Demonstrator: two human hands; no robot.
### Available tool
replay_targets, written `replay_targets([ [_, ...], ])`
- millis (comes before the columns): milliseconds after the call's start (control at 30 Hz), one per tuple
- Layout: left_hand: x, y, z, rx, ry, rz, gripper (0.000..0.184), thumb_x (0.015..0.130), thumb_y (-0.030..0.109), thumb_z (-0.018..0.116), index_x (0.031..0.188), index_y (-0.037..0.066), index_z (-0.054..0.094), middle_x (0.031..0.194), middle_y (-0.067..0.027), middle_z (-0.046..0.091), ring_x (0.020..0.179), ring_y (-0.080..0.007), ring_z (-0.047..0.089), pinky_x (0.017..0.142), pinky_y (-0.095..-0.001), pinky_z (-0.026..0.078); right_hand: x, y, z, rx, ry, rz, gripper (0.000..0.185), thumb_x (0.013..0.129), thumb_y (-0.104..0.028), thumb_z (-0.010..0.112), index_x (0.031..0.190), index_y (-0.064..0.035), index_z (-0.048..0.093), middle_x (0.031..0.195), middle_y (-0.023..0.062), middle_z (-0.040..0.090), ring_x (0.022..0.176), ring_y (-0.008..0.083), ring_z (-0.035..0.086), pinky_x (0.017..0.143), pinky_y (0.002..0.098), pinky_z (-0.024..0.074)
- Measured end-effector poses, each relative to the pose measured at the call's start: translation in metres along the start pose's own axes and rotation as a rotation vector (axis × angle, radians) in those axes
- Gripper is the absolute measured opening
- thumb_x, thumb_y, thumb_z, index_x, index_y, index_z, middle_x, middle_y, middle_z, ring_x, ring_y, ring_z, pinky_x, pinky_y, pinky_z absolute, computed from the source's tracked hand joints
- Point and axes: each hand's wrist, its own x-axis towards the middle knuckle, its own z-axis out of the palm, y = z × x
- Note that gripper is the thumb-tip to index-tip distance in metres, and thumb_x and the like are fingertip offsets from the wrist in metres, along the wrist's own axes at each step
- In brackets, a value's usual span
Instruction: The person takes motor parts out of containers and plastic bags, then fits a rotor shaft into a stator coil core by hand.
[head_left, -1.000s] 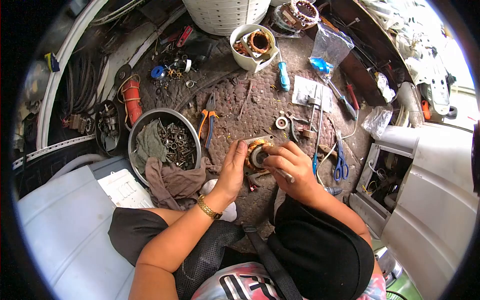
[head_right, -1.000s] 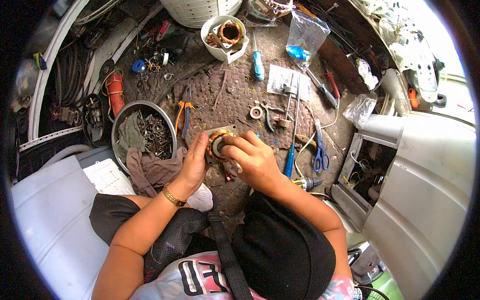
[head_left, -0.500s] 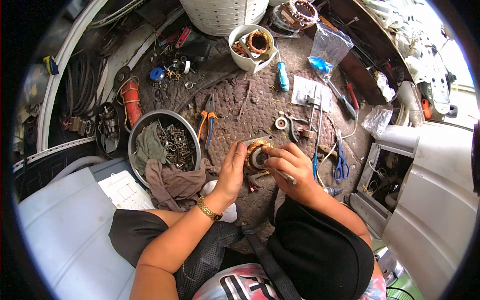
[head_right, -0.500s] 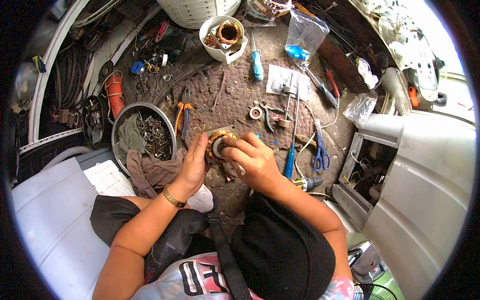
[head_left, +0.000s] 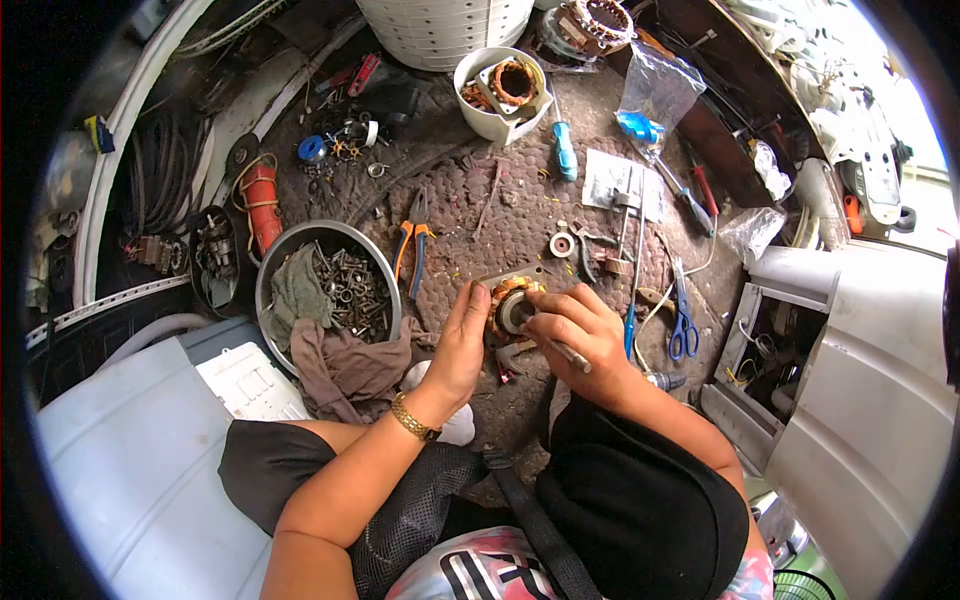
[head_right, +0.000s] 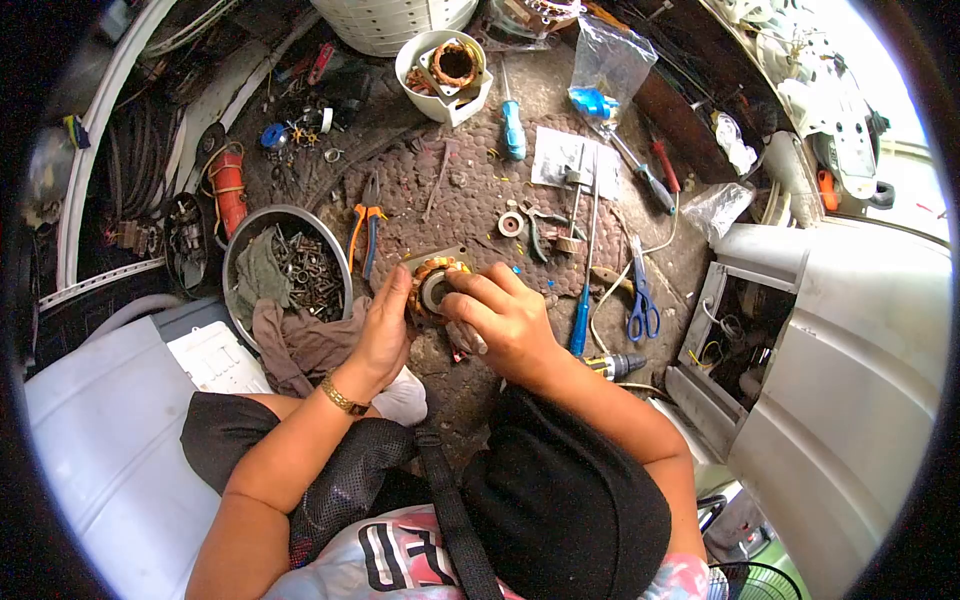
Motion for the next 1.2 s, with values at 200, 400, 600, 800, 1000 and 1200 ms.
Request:
replay_targets([
  [200,0.001,-0.006,-0.005,-0.044,0.023,-0.035,0.044,0.100,0.040,0.033,0.123,0.006,0.049,0.116,-0.0070,0.058,0.104,-0.0160,0.057,0.091,-0.0331,0.046,-0.003,0.004,0.006,0.016,-0.012,0.039,0.031,0.059,-0.004,0.069,0.088,-0.0076,0.061,0.099,0.0092,0.063,0.077,0.0260,0.058,0.065,0.0351,0.0510],
  [400,0.008,-0.019,-0.013,0.036,0.049,-0.009,0.042,0.100,0.040,0.035,0.124,0.007,0.048,0.119,-0.0063,0.056,0.105,-0.0153,0.056,0.091,-0.0335,0.046,-0.006,0.004,0.005,0.072,0.008,0.089,0.030,0.061,0.001,0.071,0.087,-0.0065,0.059,0.095,0.0090,0.063,0.076,0.0264,0.059,0.065,0.0347,0.0505],
  [600,0.021,-0.033,-0.051,0.096,0.231,-0.107,0.045,0.099,0.042,0.036,0.125,0.006,0.044,0.121,-0.0076,0.054,0.112,-0.0173,0.054,0.095,-0.0365,0.045,-0.005,0.010,-0.015,0.348,0.184,0.269,0.020,0.074,0.005,0.067,0.086,-0.0031,0.054,0.090,0.0141,0.062,0.081,0.0238,0.062,0.068,0.0330,0.0497],
  [800,0.029,-0.041,-0.068,-0.036,0.305,-0.173,0.047,0.098,0.046,0.037,0.126,0.009,0.045,0.122,-0.0067,0.055,0.110,-0.0212,0.057,0.091,-0.0420,0.049,-0.029,0.085,-0.013,1.377,0.396,1.114,0.020,0.096,-0.028,0.045,0.104,-0.0099,0.042,0.092,0.0087,0.056,0.070,0.0264,0.061,0.063,0.0422,0.0544],
  [1000,0.024,-0.034,-0.063,-0.165,0.227,-0.309,0.052,0.095,0.053,0.038,0.128,0.013,0.047,0.124,-0.0056,0.055,0.112,-0.0218,0.056,0.095,-0.0485,0.043,-0.062,0.114,0.021,1.608,0.165,1.381,0.031,0.086,-0.015,0.058,0.114,-0.0123,0.044,0.094,0.0097,0.060,0.081,0.0262,0.061,0.071,0.0453,0.0542],
  [1200,0.022,-0.042,-0.073,-0.139,0.418,-0.335,0.042,0.097,0.044,0.042,0.118,0.010,0.055,0.107,-0.0065,0.065,0.089,-0.0215,0.066,0.076,-0.0359,0.055,-0.045,0.113,0.039,1.771,0.252,1.391,0.045,0.087,-0.011,0.058,0.127,-0.0228,0.042,0.102,0.0147,0.059,0.089,0.0317,0.061,0.079,0.0457,0.0531],
])
